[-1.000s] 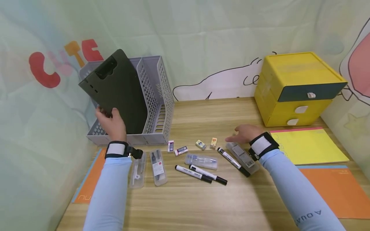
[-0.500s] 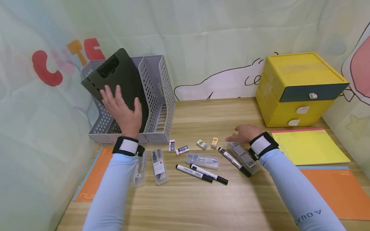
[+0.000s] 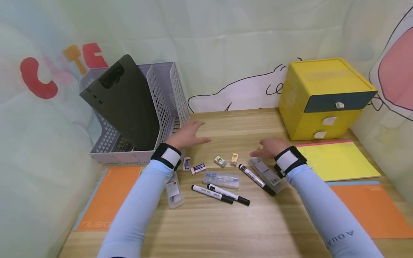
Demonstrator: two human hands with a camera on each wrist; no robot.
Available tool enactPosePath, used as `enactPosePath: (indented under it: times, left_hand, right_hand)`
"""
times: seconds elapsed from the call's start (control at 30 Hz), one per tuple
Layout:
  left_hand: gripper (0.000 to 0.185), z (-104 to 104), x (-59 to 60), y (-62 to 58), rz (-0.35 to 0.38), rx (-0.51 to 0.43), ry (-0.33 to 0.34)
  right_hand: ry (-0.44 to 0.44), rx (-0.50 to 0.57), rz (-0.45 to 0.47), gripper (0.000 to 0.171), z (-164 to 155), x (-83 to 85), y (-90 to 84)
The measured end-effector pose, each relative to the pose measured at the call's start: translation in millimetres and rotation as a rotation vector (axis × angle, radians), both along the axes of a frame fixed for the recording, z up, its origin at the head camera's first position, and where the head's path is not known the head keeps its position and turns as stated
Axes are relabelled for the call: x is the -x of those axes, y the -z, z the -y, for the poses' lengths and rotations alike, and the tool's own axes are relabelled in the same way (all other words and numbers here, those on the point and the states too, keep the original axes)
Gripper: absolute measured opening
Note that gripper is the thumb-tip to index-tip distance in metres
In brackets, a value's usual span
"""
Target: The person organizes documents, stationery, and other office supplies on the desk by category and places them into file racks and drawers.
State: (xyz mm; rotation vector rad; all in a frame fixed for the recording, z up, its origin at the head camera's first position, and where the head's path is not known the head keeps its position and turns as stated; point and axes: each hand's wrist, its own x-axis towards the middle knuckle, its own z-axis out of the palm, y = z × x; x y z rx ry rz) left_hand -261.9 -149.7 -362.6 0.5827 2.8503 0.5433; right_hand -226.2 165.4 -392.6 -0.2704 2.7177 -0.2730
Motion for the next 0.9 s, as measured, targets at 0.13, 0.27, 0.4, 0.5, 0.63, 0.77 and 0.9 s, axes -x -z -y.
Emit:
enactPosePath:
  times: [0.13, 0.27, 0.4, 0.5, 0.63, 0.77, 0.9]
  left_hand:
    - [0.083, -10.8, -0.3, 6.9, 0.083, 0.074, 0.037]
    - [0.085, -17.3, -1.8, 12.4, 0.124, 0.105, 0.023]
    - [0.086, -21.3, -2.6, 16.6, 0.155, 0.14, -0.018]
    - [0.086, -23.5, -3.0, 18.4, 0.167, 0.153, -0.035]
    - [0.086, -25.8, -2.9, 19.8, 0.166, 0.166, -0.039]
    - [0.085, -27.7, -3.1, 19.7, 0.154, 0.171, -0.038]
    - [0.085, -29.5, -3.5, 19.0, 0.149, 0.17, -0.039]
  right_hand:
    - [0.009, 0.007, 0.022, 0.082, 0.0, 1.8, -1.9]
    - [0.034, 0.001, 0.048, 0.082, -6.2, 3.1, -4.0]
    - [0.052, -0.009, 0.048, 0.082, -14.8, 4.0, -4.1]
    - [0.073, 0.003, 0.052, 0.082, -21.7, 4.1, -4.5]
    - [0.08, 0.01, 0.043, 0.082, -35.2, 4.0, -6.3]
    - [0.049, -0.023, 0.012, 0.083, -53.2, 2.7, -11.4]
    - [0.069, -0.025, -0.002, 0.074, -73.8, 1.8, -14.1]
